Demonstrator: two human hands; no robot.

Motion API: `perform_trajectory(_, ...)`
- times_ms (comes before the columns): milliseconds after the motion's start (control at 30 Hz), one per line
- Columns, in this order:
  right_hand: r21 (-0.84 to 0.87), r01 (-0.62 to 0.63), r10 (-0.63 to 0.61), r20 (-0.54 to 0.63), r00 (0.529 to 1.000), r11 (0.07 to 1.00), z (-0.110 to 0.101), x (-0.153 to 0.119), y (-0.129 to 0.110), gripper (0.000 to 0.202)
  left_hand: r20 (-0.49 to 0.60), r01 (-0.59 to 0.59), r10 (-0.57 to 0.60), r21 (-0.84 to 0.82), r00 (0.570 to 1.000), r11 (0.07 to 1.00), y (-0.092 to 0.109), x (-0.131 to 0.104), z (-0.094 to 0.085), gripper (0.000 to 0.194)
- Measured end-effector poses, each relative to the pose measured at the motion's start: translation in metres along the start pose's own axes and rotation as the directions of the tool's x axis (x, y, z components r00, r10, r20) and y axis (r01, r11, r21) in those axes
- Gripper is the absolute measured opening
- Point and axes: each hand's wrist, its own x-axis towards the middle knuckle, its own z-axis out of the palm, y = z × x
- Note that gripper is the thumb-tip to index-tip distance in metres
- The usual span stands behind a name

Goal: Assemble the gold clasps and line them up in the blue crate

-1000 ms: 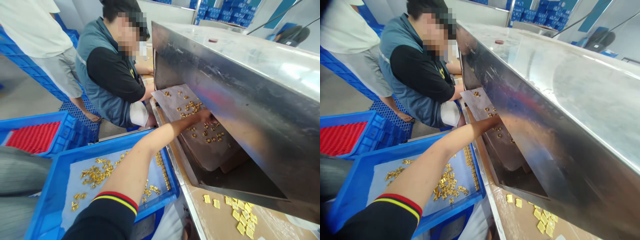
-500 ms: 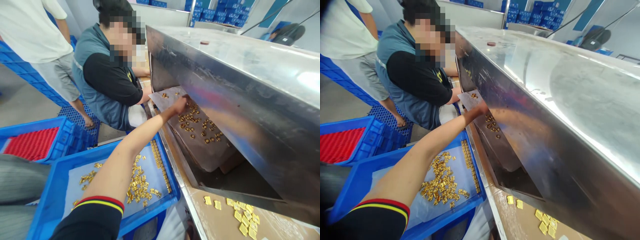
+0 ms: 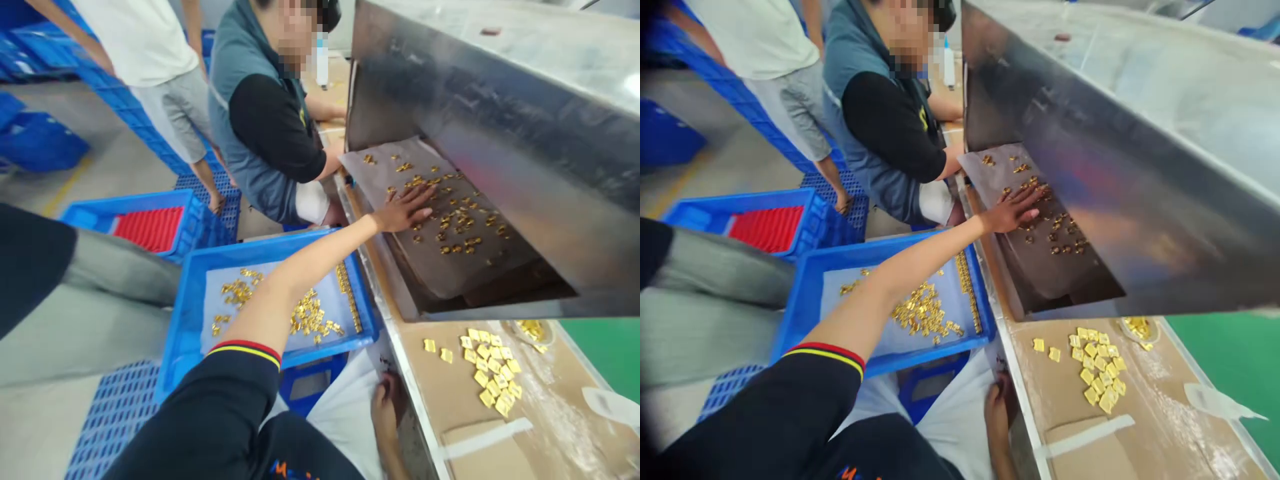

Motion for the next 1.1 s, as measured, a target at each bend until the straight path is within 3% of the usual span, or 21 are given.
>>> perform_trajectory(100,-0.007,-0.031,0.03,-0.043,0.999,1.0,0.004,-0.023,0.004,0.029,-0.193,0.091,-0.115,-0.133,0.974,0.987,-0.004,-0.081,0.013,0.064)
perform_trajectory(167,0.004,-0.037,0.037,-0.046,0.998,0.999,0.006,-0.028,0.006,0.026,-0.134,0.316,-0.337,-0.159,0.932,0.935,-0.004,-0.159,0.027,0.059)
perform_trajectory(200,0.014,-0.034,0.035,-0.046,0.998,0.999,0.006,-0.03,0.006,0.024,-0.062,0.489,-0.502,-0.152,0.863,0.859,-0.002,-0.202,0.034,0.056)
perform_trajectory(233,0.027,-0.029,0.03,-0.049,0.998,0.999,0.006,-0.032,0.007,0.024,-0.037,0.585,-0.594,-0.138,0.803,0.799,0.001,-0.244,0.041,0.054)
perform_trajectory(333,0.079,0.005,-0.001,-0.047,0.999,0.997,0.003,-0.037,0.008,0.025,-0.007,0.751,-0.755,-0.099,0.656,0.653,0.013,-0.353,0.058,0.042)
perform_trajectory(400,0.128,0.043,-0.04,-0.021,0.999,0.991,-0.001,-0.038,0.005,0.025,-0.016,0.819,-0.822,-0.077,0.569,0.568,0.021,-0.401,0.066,0.037)
perform_trajectory(467,0.191,0.095,-0.102,0.022,0.995,0.977,-0.003,-0.033,-0.003,0.026,-0.029,0.855,-0.857,-0.066,0.514,0.514,0.025,-0.427,0.071,0.035)
perform_trajectory(533,0.253,0.155,-0.178,0.07,0.982,0.955,-0.003,-0.02,-0.016,0.029,-0.036,0.863,-0.866,-0.064,0.499,0.5,0.024,-0.434,0.077,0.034)
perform_trajectory(600,0.295,0.207,-0.253,0.126,0.959,0.933,0.002,0.003,-0.033,0.032,-0.034,0.855,-0.857,-0.067,0.513,0.514,0.017,-0.425,0.084,0.031)
perform_trajectory(767,0.302,0.28,-0.379,0.354,0.855,0.911,0.047,0.076,-0.078,0.025,-0.023,0.83,-0.832,-0.061,0.555,0.555,-0.022,-0.372,0.106,0.03)
perform_trajectory(900,0.19,0.286,-0.344,0.543,0.767,0.939,0.099,0.122,-0.109,0.029,-0.009,0.826,-0.827,-0.053,0.562,0.562,-0.053,-0.34,0.123,0.034)
perform_trajectory(1100,0.025,0.326,-0.243,0.723,0.647,0.945,0.155,0.16,-0.145,0.038,0.017,0.822,-0.823,-0.067,0.567,0.565,-0.074,-0.336,0.14,0.031)
